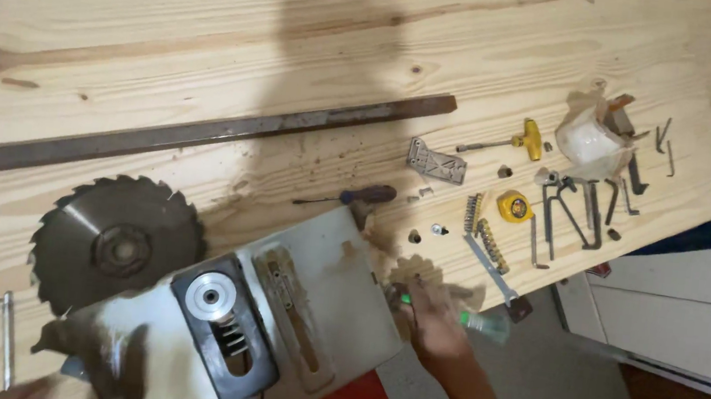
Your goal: Repairing a power tool component by using a screwdriver to align and fasten internal parts on a workbench
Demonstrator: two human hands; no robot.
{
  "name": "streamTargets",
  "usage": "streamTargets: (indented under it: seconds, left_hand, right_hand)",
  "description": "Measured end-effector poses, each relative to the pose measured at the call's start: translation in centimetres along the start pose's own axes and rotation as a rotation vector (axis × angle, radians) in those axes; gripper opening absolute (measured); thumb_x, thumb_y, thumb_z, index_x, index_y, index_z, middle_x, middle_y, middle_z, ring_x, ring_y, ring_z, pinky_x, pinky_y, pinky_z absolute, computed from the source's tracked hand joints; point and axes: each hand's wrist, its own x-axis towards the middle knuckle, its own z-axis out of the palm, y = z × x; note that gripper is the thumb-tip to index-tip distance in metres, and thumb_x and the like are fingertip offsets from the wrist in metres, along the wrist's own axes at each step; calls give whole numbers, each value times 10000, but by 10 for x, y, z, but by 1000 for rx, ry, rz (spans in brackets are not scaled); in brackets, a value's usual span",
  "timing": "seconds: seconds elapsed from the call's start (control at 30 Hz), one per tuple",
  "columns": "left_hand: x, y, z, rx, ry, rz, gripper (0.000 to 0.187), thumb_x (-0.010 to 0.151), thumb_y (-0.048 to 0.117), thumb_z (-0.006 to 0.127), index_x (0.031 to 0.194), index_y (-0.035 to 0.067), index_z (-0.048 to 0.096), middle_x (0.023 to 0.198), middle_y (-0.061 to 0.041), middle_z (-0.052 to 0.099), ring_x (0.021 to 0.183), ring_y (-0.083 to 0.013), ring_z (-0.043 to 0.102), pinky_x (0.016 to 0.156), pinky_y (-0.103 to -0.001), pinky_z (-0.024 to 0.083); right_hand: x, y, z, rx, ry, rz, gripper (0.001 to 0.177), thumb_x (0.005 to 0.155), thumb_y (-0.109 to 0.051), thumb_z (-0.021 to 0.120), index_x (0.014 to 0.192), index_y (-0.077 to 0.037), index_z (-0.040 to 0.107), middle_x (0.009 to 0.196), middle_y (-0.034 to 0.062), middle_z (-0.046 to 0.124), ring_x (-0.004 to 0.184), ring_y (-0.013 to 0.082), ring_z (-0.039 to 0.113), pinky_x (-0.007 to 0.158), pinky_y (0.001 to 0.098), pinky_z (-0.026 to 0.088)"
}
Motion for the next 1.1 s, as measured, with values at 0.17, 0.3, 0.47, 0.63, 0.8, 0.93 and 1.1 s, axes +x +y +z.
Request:
streamTargets:
  seconds: [0.17, 0.3, 0.47, 0.63, 0.8, 0.93, 1.1]
  left_hand:
    - [26, 75, 23, -132, 93, 481, 995, 770, 325, 825, 1549, -56, 337, 1456, -154, 599, 1372, -391, 519, 1154, -485, 388]
    - [36, 99, 13, -191, -84, 362, 957, 866, 215, 746, 1613, 32, 176, 1438, -96, 617, 1378, -295, 513, 1013, -415, 494]
    - [46, 96, 20, -152, -31, 486, 870, 871, 110, 711, 1585, -15, 231, 1277, -191, 625, 1180, -327, 608, 812, -396, 575]
    - [48, 102, 21, -107, 69, 577, 504, 707, -1, 701, 1180, 21, 526, 1166, -118, 726, 1111, -272, 634, 748, -379, 546]
    - [52, 101, 16, -105, -11, 568, 524, 750, 73, 810, 1187, 14, 526, 1160, -151, 693, 1150, -325, 599, 817, -414, 544]
    - [53, 107, 8, -104, -117, 453, 406, 856, 108, 776, 1170, 47, 526, 1022, -141, 722, 1109, -307, 622, 676, -477, 560]
    - [55, 109, 10, -109, -88, 483, 406, 766, 11, 741, 1117, 25, 537, 1059, -173, 676, 1057, -350, 608, 728, -468, 527]
  right_hand:
    - [46, -53, -40, 149, -1, -156, 742, 959, -97, 610, 1622, -215, 296, 1635, 177, 394, 1435, 431, 417, 1022, 541, 414]
    - [76, -78, -50, 400, -156, 253, 545, 966, -423, 457, 1467, -226, 543, 1437, 121, 540, 1305, 300, 547, 1045, 467, 434]
    - [97, -17, -17, 117, -68, -357, 642, 824, -136, 742, 1427, -83, 529, 1460, 159, 539, 1352, 449, 450, 1066, 605, 424]
    - [168, -5, -25, -325, 137, -413, 741, 789, -107, 629, 1519, -110, 504, 1510, 102, 541, 1356, 341, 520, 1012, 550, 478]
    - [215, 26, -3, -354, 10, -524, 958, 556, 28, 793, 1457, -177, 541, 1431, 72, 552, 1275, 332, 531, 957, 493, 489]
    - [211, -2, -26, -189, 30, -446, 542, 636, 90, 561, 1150, -84, 556, 1132, 164, 566, 1012, 389, 538, 863, 502, 416]
    - [186, -38, -93, 110, 347, -205, 242, 1031, -130, 617, 1172, 67, 627, 1039, 254, 584, 939, 418, 537, 764, 544, 415]
